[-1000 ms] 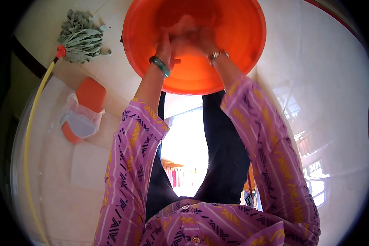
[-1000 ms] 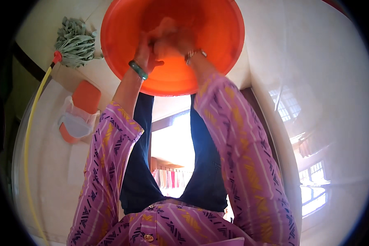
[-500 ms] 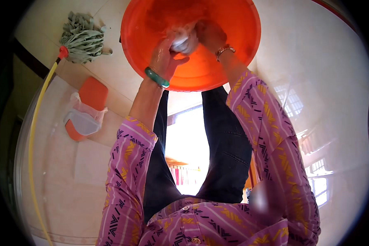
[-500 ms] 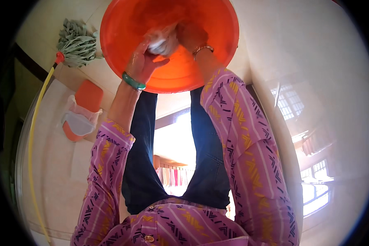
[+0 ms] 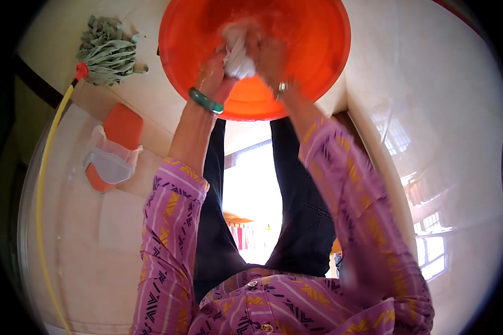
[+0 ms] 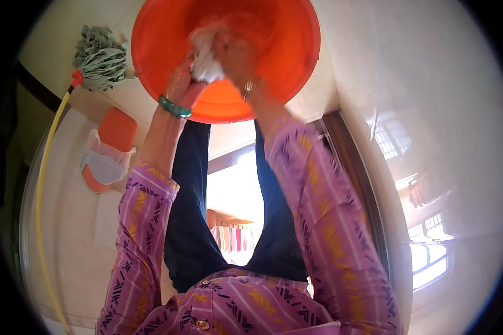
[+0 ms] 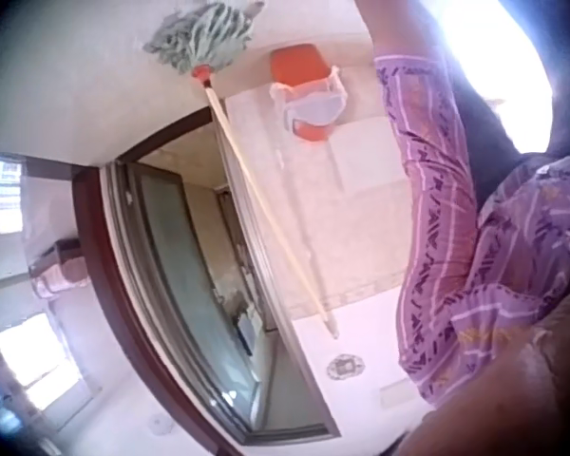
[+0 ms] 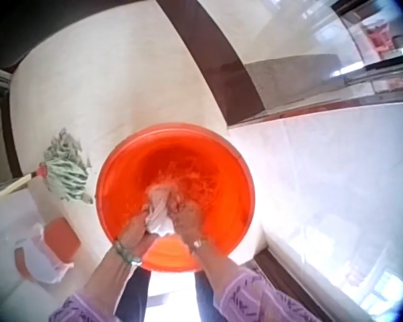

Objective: The person wipes a small side table and the headboard of a bed with a white cloth, then rinses the cloth in a bucket of water and wipes a wooden coat rack.

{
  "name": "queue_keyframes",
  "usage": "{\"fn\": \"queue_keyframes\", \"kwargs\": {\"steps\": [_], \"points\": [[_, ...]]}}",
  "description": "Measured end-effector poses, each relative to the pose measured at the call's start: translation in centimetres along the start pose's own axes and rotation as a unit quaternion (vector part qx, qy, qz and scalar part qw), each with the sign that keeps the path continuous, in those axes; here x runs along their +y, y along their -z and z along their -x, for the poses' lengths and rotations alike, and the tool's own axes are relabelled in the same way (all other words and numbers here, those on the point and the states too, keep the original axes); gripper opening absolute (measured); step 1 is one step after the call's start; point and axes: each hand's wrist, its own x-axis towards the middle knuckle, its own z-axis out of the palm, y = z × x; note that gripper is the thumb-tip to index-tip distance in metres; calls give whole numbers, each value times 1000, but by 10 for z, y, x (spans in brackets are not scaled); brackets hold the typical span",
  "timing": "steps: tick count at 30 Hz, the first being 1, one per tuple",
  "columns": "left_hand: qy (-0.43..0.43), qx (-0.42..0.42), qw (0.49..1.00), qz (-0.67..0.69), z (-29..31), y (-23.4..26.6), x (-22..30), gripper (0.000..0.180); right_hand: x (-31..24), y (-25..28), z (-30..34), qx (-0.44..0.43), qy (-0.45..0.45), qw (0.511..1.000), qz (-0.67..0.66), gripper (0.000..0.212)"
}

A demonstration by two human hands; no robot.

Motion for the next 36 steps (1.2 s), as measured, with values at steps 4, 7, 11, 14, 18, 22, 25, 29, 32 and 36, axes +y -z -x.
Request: {"fn": "queue_keyframes", "kwargs": {"steps": [4, 7, 11, 14, 18, 22, 25, 29, 32, 36], "points": [[26, 13, 999, -24, 23, 4, 7, 34, 58, 0, -43, -174, -36, 959, -219, 29], [71, 8, 997, -3, 13, -11, 2, 37, 87, -17, -25, -30, 187, 969, -159, 23], [108, -265, 924, 256, -23, 81, -4, 37, -73, 65, 32, 29, 76, 937, -340, 15], [-170, -265, 943, -105, -21, 49, -4, 27, -73, 23, 40, 23, -79, 923, -375, 19], [11, -57, 998, 37, 5, 1, -2, 27, 18, -67, -13, -72, -24, 997, -10, 34], [33, -9, 999, 6, 15, 2, 2, 40, 74, -27, -47, -154, 50, 941, -296, 40], [105, 63, 992, 24, 13, -13, 8, 42, 75, -22, -21, -56, 244, 966, 66, 27], [83, -181, 966, 162, -17, 51, -7, 45, -60, 68, 39, -20, 56, 957, -283, 18], [75, -250, 950, 170, -31, 59, -20, 37, -76, 73, 46, -34, -27, 931, -362, 18], [-11, -85, 996, -3, -6, 21, -3, 34, -4, -7, 0, -44, 15, 999, 19, 19]]}}
